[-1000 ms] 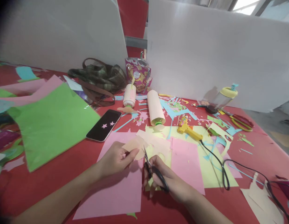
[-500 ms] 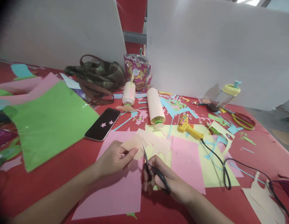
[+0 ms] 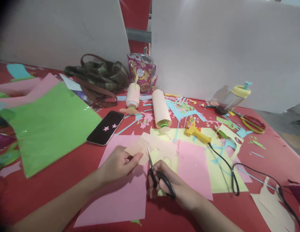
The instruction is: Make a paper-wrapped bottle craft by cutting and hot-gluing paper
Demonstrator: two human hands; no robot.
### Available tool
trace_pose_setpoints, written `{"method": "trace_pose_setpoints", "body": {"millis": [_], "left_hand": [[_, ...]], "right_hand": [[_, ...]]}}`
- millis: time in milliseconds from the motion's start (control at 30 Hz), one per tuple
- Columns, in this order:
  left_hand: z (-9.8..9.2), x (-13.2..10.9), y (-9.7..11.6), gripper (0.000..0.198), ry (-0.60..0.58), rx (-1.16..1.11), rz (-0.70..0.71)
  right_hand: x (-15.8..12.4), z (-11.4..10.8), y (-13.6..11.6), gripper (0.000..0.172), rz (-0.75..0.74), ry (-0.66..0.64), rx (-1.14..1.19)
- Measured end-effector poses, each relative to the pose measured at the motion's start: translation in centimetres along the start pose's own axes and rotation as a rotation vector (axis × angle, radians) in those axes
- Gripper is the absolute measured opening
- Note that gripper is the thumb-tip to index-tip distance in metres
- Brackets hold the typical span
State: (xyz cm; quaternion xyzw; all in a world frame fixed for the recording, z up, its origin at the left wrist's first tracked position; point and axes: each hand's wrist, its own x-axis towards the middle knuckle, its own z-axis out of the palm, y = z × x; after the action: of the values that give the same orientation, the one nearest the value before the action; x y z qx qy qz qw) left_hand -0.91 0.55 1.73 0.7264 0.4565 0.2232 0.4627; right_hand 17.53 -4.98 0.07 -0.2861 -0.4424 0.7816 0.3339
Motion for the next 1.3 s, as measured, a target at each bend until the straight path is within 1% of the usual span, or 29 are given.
{"method": "trace_pose_setpoints", "body": {"millis": [233,433,833,1033,1300], "left_hand": [[0.13,-0.09,0.03,0.050,-0.040,-0.108,-0.079],[0.14,-0.09,-0.01,0.052,-0.066,-0.159,-0.119],[0.45,-0.17,0.26,0.053,-0.057,-0.297,-0.198],[0.45,-0.20,-0.11,0.053,-0.064,-0.325,-0.185],[0.31,-0.19,-0.71,0.052,-0.139,-0.403,-0.179]], "right_hand": [[0.13,0.24,0.08,0.028,-0.006,0.003,0.006],[0.22,0.31,0.03,0.031,-0.006,0.018,-0.034],[0.45,0.77,0.01,0.032,-0.056,0.041,-0.051],[0.37,0.79,0.04,0.033,-0.070,0.053,-0.054],[0.11,0.33,0.40,0.033,-0.028,0.085,-0.051]]}}
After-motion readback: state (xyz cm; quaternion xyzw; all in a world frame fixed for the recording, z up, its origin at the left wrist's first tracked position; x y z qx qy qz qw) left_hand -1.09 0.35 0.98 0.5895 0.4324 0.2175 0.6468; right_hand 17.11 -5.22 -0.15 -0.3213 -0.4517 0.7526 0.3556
